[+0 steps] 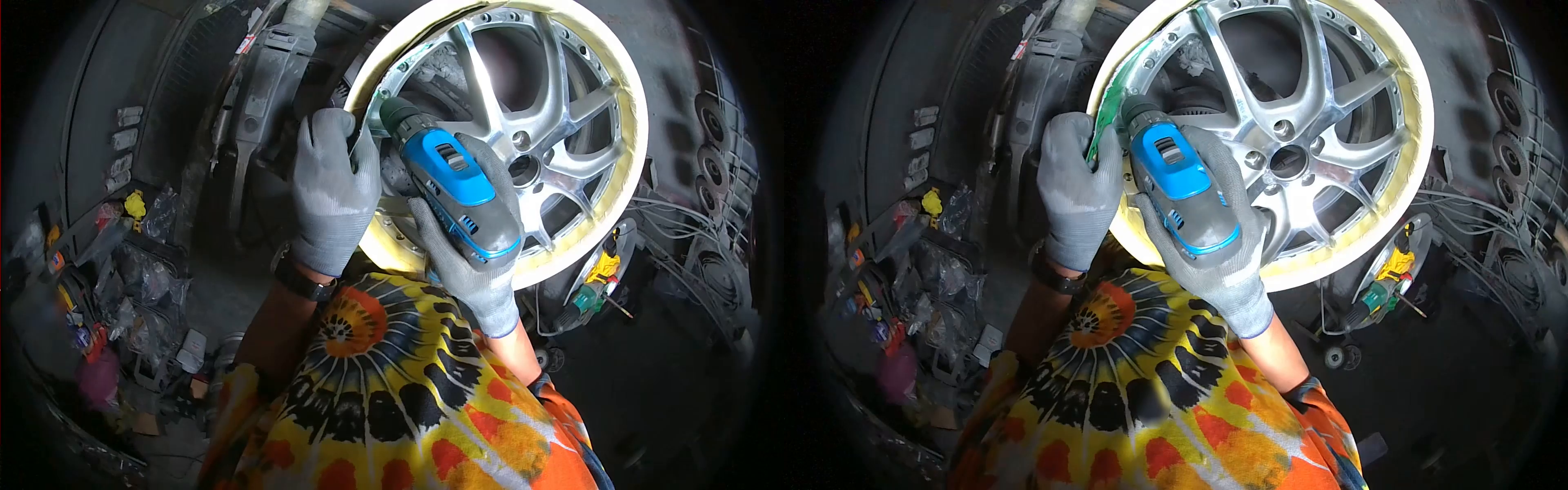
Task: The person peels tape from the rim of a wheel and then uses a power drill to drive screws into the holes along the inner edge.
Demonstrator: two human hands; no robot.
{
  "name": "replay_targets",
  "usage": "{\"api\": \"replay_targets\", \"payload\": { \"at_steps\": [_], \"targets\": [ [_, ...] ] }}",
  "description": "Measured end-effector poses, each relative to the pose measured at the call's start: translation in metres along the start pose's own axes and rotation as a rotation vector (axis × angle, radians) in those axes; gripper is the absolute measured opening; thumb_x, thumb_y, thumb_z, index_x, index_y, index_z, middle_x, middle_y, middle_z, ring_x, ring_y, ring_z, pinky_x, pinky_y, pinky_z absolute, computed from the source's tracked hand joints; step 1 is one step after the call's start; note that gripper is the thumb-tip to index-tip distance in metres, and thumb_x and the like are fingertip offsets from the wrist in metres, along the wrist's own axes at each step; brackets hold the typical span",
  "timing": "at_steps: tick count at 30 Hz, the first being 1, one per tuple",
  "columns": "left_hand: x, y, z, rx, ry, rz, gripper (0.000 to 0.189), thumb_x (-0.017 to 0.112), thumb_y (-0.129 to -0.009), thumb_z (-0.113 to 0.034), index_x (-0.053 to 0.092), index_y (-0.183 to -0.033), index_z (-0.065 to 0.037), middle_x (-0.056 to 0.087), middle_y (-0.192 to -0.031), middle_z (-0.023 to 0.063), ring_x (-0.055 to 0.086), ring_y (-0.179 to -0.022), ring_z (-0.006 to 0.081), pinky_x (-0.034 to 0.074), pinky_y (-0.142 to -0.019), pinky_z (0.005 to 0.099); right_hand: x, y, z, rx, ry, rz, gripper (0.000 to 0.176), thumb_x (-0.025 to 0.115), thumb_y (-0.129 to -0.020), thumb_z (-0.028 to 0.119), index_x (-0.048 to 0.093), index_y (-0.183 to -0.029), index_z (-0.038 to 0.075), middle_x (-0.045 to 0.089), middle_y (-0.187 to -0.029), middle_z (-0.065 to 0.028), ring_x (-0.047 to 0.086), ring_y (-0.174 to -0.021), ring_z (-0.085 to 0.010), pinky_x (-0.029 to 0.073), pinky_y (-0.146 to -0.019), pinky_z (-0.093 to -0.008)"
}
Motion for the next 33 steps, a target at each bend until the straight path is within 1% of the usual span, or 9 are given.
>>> {"api": "replay_targets", "payload": {
  "at_steps": [7, 13, 16, 19, 21, 24, 30, 32, 33],
  "targets": [
    [0.001, -0.001, 0.002, -0.054, -0.01, 0.041, 0.02, 0.077, -0.096, -0.008, 0.061, -0.105, -0.001, 0.061, -0.09, 0.0147, 0.064, -0.079, 0.032, 0.053, -0.072, 0.0416, -0.001, 0.001, -0.009, 0.085, -0.092, -0.14, 0.061, 0.088, -0.087, 0.006, 0.063, -0.141, -0.003, 0.067, -0.138, -0.0208, 0.069, -0.121, -0.0313, 0.054, -0.106, -0.0414],
    [0.0, 0.001, 0.002, -0.04, -0.015, 0.028, 0.021, 0.077, -0.096, -0.01, 0.061, -0.106, -0.001, 0.062, -0.091, 0.0147, 0.065, -0.079, 0.0328, 0.053, -0.072, 0.0419, 0.001, -0.002, 0.004, -0.047, 0.105, -0.081, 0.061, 0.087, -0.087, 0.004, 0.062, -0.142, -0.002, 0.064, -0.142, -0.0213, 0.068, -0.123, -0.0305, 0.054, -0.105, -0.0406],
    [0.0, 0.0, 0.001, -0.037, -0.009, 0.019, 0.02, 0.077, -0.095, -0.01, 0.061, -0.105, -0.002, 0.062, -0.091, 0.0146, 0.065, -0.078, 0.0331, 0.053, -0.072, 0.042, -0.003, 0.001, -0.002, 0.071, -0.077, -0.107, 0.059, 0.087, -0.088, 0.005, 0.063, -0.141, -0.002, 0.067, -0.137, -0.0206, 0.07, -0.121, -0.0295, 0.055, -0.104, -0.0401],
    [0.001, 0.0, 0.001, -0.041, 0.006, 0.023, 0.02, 0.077, -0.095, -0.01, 0.061, -0.105, -0.002, 0.062, -0.091, 0.0145, 0.064, -0.078, 0.0333, 0.053, -0.072, 0.042, -0.004, -0.001, -0.007, 0.174, -0.123, -0.006, 0.057, 0.086, -0.089, 0.006, 0.064, -0.141, -0.001, 0.07, -0.133, -0.0194, 0.072, -0.117, -0.0289, 0.056, -0.103, -0.0395],
    [0.0, -0.001, 0.001, -0.033, 0.008, 0.02, 0.02, 0.077, -0.096, -0.01, 0.061, -0.104, -0.002, 0.062, -0.09, 0.0144, 0.064, -0.078, 0.0333, 0.053, -0.072, 0.0421, -0.006, -0.004, -0.004, 0.04, -0.075, 0.039, 0.064, 0.088, -0.089, 0.015, 0.059, -0.145, 0.001, 0.074, -0.127, -0.0168, 0.077, -0.109, -0.0289, 0.061, -0.093, -0.0372],
    [0.0, -0.001, 0.001, -0.025, -0.003, 0.026, 0.02, 0.077, -0.095, -0.01, 0.061, -0.104, -0.002, 0.061, -0.09, 0.0144, 0.064, -0.077, 0.0333, 0.053, -0.072, 0.0422, -0.008, -0.005, -0.005, 0.165, -0.161, 0.069, 0.065, 0.088, -0.09, 0.016, 0.058, -0.146, 0.002, 0.075, -0.124, -0.016, 0.077, -0.11, -0.0255, 0.061, -0.093, -0.0363],
    [-0.001, -0.002, 0.0, -0.051, 0.006, 0.022, 0.019, 0.076, -0.096, -0.01, 0.061, -0.104, -0.001, 0.061, -0.092, 0.0152, 0.064, -0.08, 0.0349, 0.052, -0.072, 0.0437, -0.016, -0.024, -0.006, 0.143, -0.185, 0.169, 0.063, 0.087, -0.09, 0.016, 0.058, -0.144, 0.001, 0.077, -0.124, -0.0133, 0.077, -0.107, -0.0206, 0.06, -0.094, -0.0348],
    [0.002, 0.001, 0.005, -0.143, 0.049, 0.072, 0.015, 0.07, -0.097, -0.008, 0.059, -0.105, -0.002, 0.062, -0.099, 0.0199, 0.064, -0.093, 0.0446, 0.053, -0.079, 0.0519, -0.021, -0.035, -0.011, 0.203, -0.296, 0.204, 0.061, 0.086, -0.091, 0.016, 0.059, -0.144, 0.001, 0.078, -0.121, -0.0122, 0.076, -0.107, -0.019, 0.061, -0.095, -0.034],
    [0.002, 0.001, 0.006, -0.141, 0.05, 0.068, 0.015, 0.07, -0.097, -0.008, 0.059, -0.105, -0.002, 0.062, -0.099, 0.0199, 0.064, -0.093, 0.0446, 0.053, -0.079, 0.0519, -0.024, -0.043, -0.013, 0.286, -0.299, 0.254, 0.059, 0.086, -0.092, 0.015, 0.06, -0.143, 0.001, 0.079, -0.119, -0.0117, 0.076, -0.108, -0.0182, 0.061, -0.095, -0.0337]
  ]
}}
Point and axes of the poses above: each hand's wrist, its own y-axis away from the middle knuckle, its own x-axis out of the palm, z = x × y, the point moved 8 cm from there along -y, towards the middle knuckle
